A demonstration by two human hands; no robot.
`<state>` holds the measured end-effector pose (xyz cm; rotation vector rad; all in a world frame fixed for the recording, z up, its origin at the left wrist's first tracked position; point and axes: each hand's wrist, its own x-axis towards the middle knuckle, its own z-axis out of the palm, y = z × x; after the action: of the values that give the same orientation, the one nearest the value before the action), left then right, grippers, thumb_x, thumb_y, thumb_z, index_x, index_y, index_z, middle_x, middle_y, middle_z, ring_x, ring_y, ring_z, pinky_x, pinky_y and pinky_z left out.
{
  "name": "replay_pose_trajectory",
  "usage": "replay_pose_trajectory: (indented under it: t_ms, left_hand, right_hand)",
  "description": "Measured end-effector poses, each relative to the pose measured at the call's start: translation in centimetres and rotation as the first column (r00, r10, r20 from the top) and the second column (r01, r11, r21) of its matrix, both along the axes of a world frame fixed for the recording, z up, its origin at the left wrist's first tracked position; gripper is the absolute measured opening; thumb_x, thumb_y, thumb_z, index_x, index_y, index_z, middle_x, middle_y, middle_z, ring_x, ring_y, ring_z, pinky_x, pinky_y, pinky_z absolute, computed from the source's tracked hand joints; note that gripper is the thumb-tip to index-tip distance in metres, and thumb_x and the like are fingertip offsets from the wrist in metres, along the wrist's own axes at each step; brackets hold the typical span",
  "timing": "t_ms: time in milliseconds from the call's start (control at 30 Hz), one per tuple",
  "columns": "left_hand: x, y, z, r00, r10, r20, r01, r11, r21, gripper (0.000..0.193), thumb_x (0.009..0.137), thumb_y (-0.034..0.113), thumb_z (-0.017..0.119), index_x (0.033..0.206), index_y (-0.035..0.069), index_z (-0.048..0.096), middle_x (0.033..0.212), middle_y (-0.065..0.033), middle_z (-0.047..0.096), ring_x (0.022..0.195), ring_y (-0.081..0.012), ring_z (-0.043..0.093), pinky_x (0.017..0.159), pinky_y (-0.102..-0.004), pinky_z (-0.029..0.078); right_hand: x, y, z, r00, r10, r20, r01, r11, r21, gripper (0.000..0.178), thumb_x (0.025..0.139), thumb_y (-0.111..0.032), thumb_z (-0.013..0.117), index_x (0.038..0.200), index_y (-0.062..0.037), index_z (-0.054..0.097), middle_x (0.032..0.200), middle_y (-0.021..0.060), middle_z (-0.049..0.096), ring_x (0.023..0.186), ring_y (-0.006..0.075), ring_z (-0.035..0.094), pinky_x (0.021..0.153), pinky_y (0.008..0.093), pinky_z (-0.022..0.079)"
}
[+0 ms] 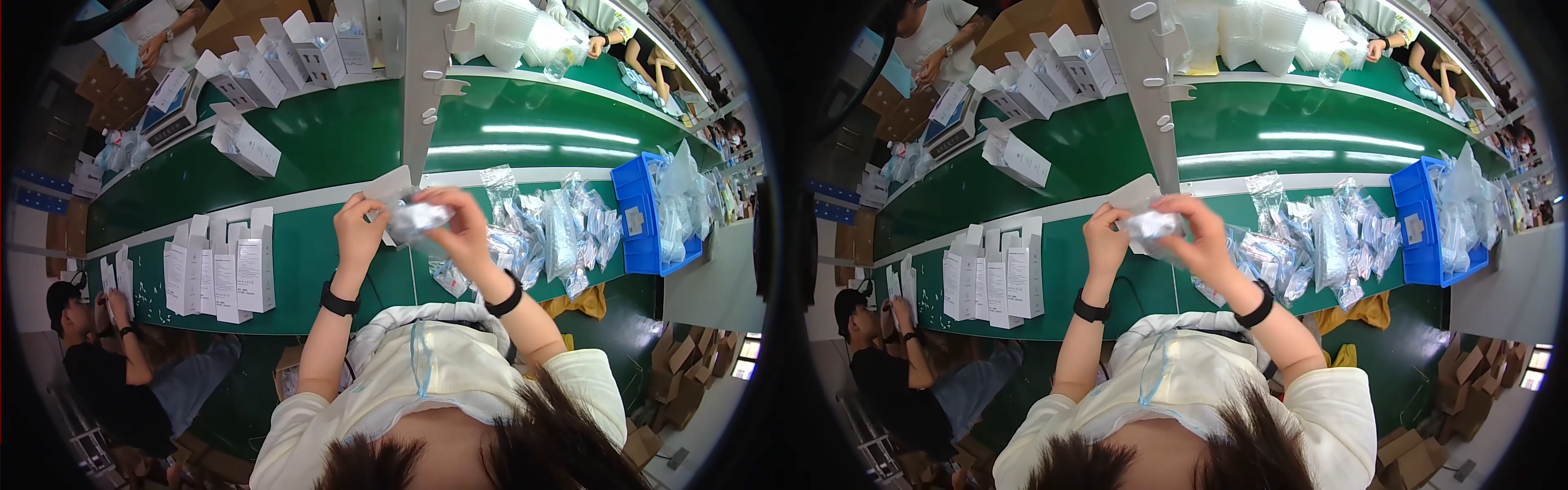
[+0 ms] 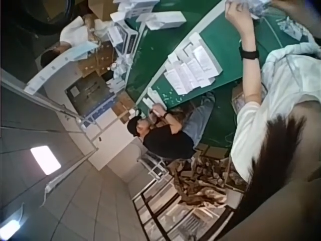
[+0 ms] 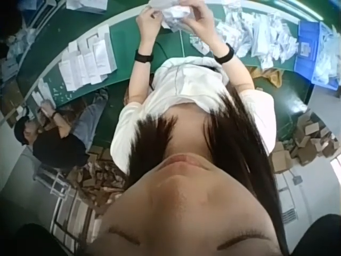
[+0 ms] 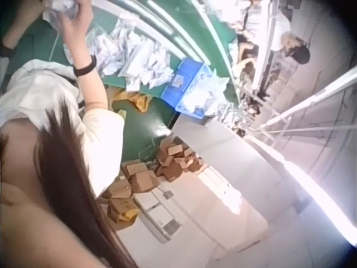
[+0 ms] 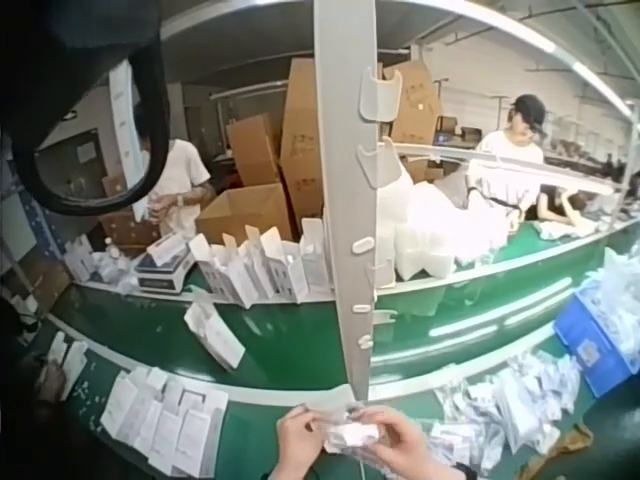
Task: Packaging various plastic and electronic components into bags and cardboard boxes on a production line.
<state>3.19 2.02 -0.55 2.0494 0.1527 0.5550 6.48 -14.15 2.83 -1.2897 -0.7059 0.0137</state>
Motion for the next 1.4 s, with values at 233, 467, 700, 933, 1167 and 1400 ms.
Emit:
replay_pose_trajectory:
  t_ms: [233, 467, 700, 933, 1167, 1400]
  left_hand:
    - [-0.1, 0.6, -0.1, 0.997, -0.014, -0.073, 0.006, 0.993, -0.114, 0.011, 0.06, -0.001, 0.067, 0.069, 0.0, 0.061, 0.062, -0.0028, 0.048, 0.05, -0.0105, 0.041, 0.046, -0.0228, 0.029]
    - [-0.3, 0.9, -0.6, 0.991, -0.042, -0.129, 0.039, 0.999, -0.022, 0.011, 0.064, 0.0, 0.066, 0.073, 0.0, 0.059, 0.076, -0.0036, 0.054, 0.063, -0.0113, 0.051, 0.052, -0.0204, 0.038]
    - [-4.4, 7.3, -0.6, 0.994, 0.104, 0.019, -0.106, 0.974, 0.199, 0.061, 0.064, 0.017, 0.072, 0.116, 0.005, 0.042, 0.126, -0.0173, 0.036, 0.117, -0.0298, 0.037, 0.093, -0.0392, 0.034]
    - [-13.3, 19.6, -10.2, 0.685, 0.57, -0.454, 0.125, 0.522, 0.844, 0.086, 0.063, 0.0, 0.064, 0.135, 0.014, 0.019, 0.142, -0.0134, 0.007, 0.129, -0.0351, 0.011, 0.093, -0.0627, 0.017]
    - [-8.2, 6.4, -6.0, 0.837, 0.35, -0.42, 0.018, 0.751, 0.66, 0.089, 0.064, -0.001, 0.064, 0.136, 0.016, 0.015, 0.141, -0.0156, 0.009, 0.128, -0.0378, 0.012, 0.091, -0.0625, 0.021]
    - [-5.4, 3.7, -4.0, 0.727, 0.207, -0.655, 0.049, 0.936, 0.349, 0.088, 0.066, 0.007, 0.068, 0.136, 0.013, 0.015, 0.138, -0.0223, 0.013, 0.123, -0.0432, 0.018, 0.092, -0.0519, 0.03]
  right_hand:
    - [0.6, -0.2, -3.0, 0.777, 0.079, 0.625, 0.315, 0.81, -0.494, 0.031, 0.058, 0.0, 0.064, 0.088, -0.0041, 0.058, 0.105, 0.0098, 0.052, 0.106, 0.0317, 0.045, 0.091, 0.0447, 0.034]
    - [1.2, -0.7, 0.7, 0.732, 0.428, 0.529, 0.295, 0.502, -0.813, 0.034, 0.058, -0.016, 0.071, 0.089, -0.0068, 0.06, 0.12, 0.0121, 0.041, 0.12, 0.0348, 0.03, 0.097, 0.0556, 0.021]
    - [1.7, -2.6, -6.8, 0.863, 0.05, 0.503, 0.202, 0.879, -0.433, 0.067, 0.055, -0.019, 0.076, 0.114, -0.0042, 0.048, 0.129, 0.0142, 0.034, 0.126, 0.0322, 0.022, 0.101, 0.0488, 0.017]
    - [1.3, 3.7, -11.9, 1.0, -0.003, -0.007, 0.0, 0.9, -0.437, 0.084, 0.055, -0.012, 0.078, 0.126, -0.0007, 0.034, 0.122, 0.0128, 0.044, 0.114, 0.0231, 0.042, 0.094, 0.0321, 0.033]
    - [8.6, 16.9, -9.1, 0.957, -0.276, -0.094, 0.262, 0.956, -0.133, 0.084, 0.058, -0.012, 0.075, 0.128, -0.0035, 0.03, 0.124, 0.0159, 0.04, 0.115, 0.0283, 0.04, 0.095, 0.0341, 0.033]
    - [12.2, 16.0, -12.0, 0.878, -0.471, -0.089, 0.422, 0.847, -0.324, 0.08, 0.061, -0.011, 0.071, 0.128, -0.0009, 0.028, 0.126, 0.0179, 0.038, 0.117, 0.0306, 0.036, 0.097, 0.0365, 0.029]
